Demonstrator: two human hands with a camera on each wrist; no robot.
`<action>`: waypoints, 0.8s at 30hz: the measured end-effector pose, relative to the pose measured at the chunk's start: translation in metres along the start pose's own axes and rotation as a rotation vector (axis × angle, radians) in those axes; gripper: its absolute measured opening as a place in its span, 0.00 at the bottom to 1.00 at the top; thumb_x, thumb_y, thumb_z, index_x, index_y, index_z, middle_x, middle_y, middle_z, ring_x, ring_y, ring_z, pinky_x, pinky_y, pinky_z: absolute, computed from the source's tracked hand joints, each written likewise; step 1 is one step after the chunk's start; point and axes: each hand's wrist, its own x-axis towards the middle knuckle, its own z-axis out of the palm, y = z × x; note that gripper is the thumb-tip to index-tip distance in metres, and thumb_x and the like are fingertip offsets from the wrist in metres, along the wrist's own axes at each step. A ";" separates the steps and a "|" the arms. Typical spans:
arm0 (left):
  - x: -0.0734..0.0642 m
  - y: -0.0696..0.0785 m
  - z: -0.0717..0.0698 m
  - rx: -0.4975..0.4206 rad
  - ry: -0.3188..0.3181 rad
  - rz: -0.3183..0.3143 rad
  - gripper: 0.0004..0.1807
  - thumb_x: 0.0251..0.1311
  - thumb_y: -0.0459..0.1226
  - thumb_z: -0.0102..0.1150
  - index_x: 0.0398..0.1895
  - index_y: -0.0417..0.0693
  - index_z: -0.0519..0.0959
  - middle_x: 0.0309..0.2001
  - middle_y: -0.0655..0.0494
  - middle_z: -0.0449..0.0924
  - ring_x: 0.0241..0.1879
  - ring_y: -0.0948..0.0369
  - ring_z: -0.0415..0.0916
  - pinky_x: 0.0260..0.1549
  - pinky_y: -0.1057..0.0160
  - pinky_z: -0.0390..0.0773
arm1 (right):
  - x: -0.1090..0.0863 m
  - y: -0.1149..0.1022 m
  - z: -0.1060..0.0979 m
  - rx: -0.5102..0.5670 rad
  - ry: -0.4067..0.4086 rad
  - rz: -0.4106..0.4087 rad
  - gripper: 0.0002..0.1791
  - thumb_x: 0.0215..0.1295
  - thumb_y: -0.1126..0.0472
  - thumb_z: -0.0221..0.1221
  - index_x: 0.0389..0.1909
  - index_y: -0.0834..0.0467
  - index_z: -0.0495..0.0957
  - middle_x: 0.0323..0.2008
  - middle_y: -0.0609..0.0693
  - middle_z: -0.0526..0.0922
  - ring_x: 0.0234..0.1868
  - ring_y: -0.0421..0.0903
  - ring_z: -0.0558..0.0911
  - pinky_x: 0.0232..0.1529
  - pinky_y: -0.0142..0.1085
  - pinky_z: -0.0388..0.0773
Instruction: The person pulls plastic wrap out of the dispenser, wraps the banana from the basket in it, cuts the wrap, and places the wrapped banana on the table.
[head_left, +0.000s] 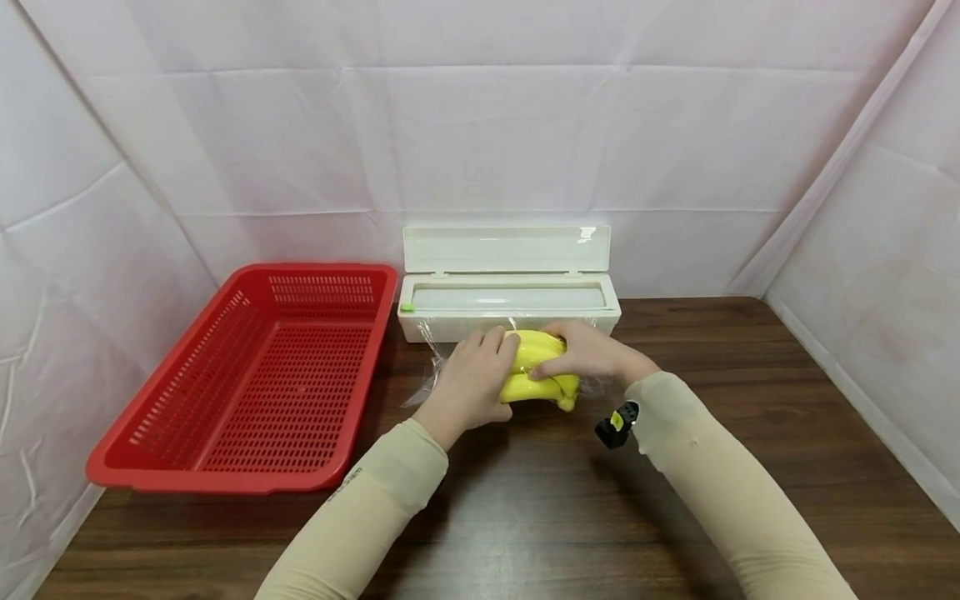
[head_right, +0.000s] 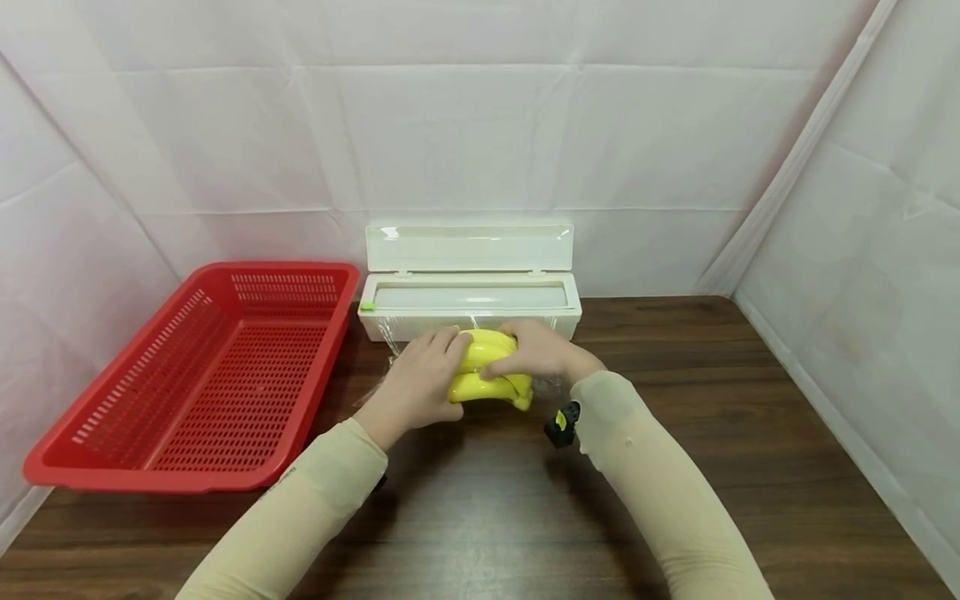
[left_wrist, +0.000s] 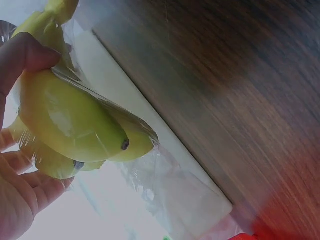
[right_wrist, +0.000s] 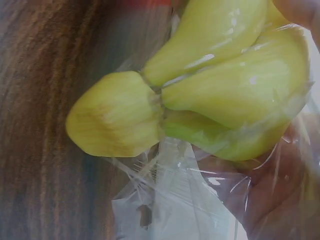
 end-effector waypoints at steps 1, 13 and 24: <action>0.000 0.000 0.000 0.007 0.000 0.002 0.45 0.32 0.52 0.72 0.55 0.43 0.64 0.45 0.50 0.70 0.41 0.54 0.71 0.42 0.58 0.76 | -0.001 0.000 0.001 0.005 0.010 -0.015 0.28 0.48 0.48 0.68 0.50 0.53 0.73 0.37 0.52 0.78 0.31 0.47 0.78 0.31 0.39 0.79; 0.005 -0.001 0.004 0.019 -0.033 -0.001 0.46 0.34 0.52 0.71 0.58 0.41 0.64 0.47 0.48 0.72 0.42 0.54 0.73 0.45 0.57 0.76 | -0.021 -0.003 0.020 -0.276 0.188 -0.180 0.51 0.45 0.45 0.71 0.69 0.54 0.57 0.58 0.52 0.68 0.48 0.47 0.71 0.49 0.43 0.71; 0.010 -0.007 0.004 -0.030 -0.087 -0.009 0.48 0.37 0.52 0.70 0.62 0.40 0.63 0.53 0.46 0.73 0.48 0.52 0.73 0.49 0.56 0.76 | -0.025 -0.008 0.043 -0.675 0.404 -0.270 0.52 0.41 0.50 0.74 0.67 0.61 0.59 0.63 0.60 0.64 0.59 0.57 0.69 0.58 0.49 0.69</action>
